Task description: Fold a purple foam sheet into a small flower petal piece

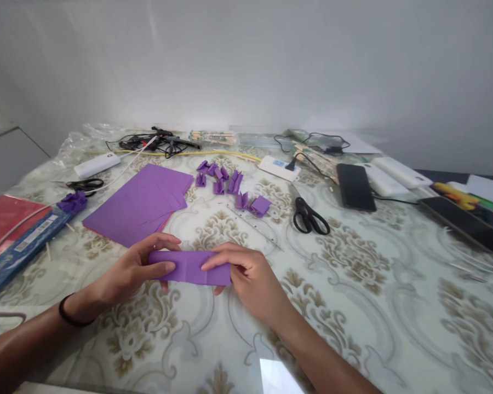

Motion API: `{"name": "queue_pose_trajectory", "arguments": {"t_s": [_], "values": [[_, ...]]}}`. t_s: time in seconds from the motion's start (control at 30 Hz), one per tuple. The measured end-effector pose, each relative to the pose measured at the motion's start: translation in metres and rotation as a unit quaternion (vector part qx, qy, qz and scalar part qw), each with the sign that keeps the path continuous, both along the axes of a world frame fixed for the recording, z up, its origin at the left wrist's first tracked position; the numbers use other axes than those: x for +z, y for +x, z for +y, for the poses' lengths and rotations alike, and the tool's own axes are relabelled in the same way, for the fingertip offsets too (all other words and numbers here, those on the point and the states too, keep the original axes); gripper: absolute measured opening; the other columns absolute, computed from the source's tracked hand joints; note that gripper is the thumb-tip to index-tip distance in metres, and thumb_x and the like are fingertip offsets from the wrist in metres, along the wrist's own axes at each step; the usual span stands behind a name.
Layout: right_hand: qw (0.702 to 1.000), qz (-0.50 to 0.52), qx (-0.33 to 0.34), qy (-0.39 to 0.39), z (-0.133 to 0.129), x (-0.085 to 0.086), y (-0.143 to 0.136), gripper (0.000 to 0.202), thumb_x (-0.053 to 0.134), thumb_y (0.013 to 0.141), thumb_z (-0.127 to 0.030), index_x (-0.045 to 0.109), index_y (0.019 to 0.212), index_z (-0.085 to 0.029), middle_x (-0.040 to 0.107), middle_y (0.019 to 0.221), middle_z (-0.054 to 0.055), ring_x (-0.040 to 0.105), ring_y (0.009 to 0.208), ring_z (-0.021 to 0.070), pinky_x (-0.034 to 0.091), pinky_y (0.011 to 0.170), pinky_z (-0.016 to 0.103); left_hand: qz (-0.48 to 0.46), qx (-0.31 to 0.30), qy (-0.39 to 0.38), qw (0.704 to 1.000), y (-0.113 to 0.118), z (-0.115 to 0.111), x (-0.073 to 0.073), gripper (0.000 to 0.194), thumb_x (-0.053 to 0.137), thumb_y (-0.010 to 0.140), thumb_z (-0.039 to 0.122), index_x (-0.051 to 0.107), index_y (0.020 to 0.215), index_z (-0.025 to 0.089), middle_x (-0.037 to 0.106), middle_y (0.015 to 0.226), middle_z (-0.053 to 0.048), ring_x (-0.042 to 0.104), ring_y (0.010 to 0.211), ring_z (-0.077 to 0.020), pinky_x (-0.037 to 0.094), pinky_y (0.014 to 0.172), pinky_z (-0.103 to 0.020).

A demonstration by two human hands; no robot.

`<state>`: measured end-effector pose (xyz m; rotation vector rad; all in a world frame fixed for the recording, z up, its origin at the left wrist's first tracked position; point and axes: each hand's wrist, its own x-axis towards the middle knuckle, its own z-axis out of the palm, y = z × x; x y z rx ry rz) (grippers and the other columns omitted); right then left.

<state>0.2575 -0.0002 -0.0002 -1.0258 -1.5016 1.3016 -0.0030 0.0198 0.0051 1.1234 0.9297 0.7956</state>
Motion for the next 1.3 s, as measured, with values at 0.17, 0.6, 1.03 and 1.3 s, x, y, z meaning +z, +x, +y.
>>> {"name": "queue_pose_trajectory", "arguments": {"t_s": [0.17, 0.6, 1.03, 1.3], "values": [[0.980, -0.139, -0.030, 0.141, -0.003, 0.001, 0.002, 0.047, 0.049, 0.087, -0.006, 0.088, 0.094, -0.031, 0.081, 0.114, 0.004, 0.078, 0.106, 0.0226, 0.061, 0.089, 0.035, 0.026, 0.085, 0.037, 0.995, -0.001, 0.003, -0.006, 0.047, 0.089, 0.079, 0.025, 0.065, 0.119, 0.019, 0.064, 0.071, 0.005, 0.062, 0.059, -0.0101, 0.052, 0.056, -0.018], [0.989, 0.038, 0.143, 0.014, -0.016, 0.012, -0.002, 0.013, 0.055, 0.095, -0.023, 0.057, 0.082, -0.023, 0.076, 0.107, 0.011, 0.074, 0.092, 0.0249, 0.057, 0.084, 0.038, -0.074, 0.195, 0.075, 0.975, 0.003, -0.003, 0.002, 0.035, 0.090, 0.079, 0.028, 0.074, 0.109, 0.020, 0.064, 0.073, 0.004, 0.055, 0.063, -0.0096, 0.045, 0.058, -0.018], [0.974, -0.010, 0.171, -0.150, -0.024, -0.006, -0.022, 0.036, 0.075, 0.095, -0.050, 0.064, 0.107, -0.018, 0.059, 0.079, -0.002, 0.056, 0.067, 0.0128, 0.051, 0.060, 0.025, 0.082, -0.090, 0.128, 0.984, 0.002, -0.019, 0.003, 0.036, 0.072, 0.099, 0.033, 0.071, 0.134, 0.028, 0.071, 0.094, -0.002, 0.064, 0.082, -0.0159, 0.053, 0.071, -0.024], [0.949, 0.081, 0.167, -0.255, -0.023, -0.016, -0.034, 0.049, 0.085, 0.084, -0.054, 0.065, 0.109, -0.016, 0.070, 0.079, -0.001, 0.067, 0.062, 0.0131, 0.059, 0.067, 0.029, 0.201, -0.097, 0.325, 0.919, -0.002, -0.018, -0.002, 0.042, 0.066, 0.103, 0.026, 0.066, 0.145, 0.030, 0.080, 0.116, -0.008, 0.074, 0.095, -0.0211, 0.058, 0.084, -0.031]]}}
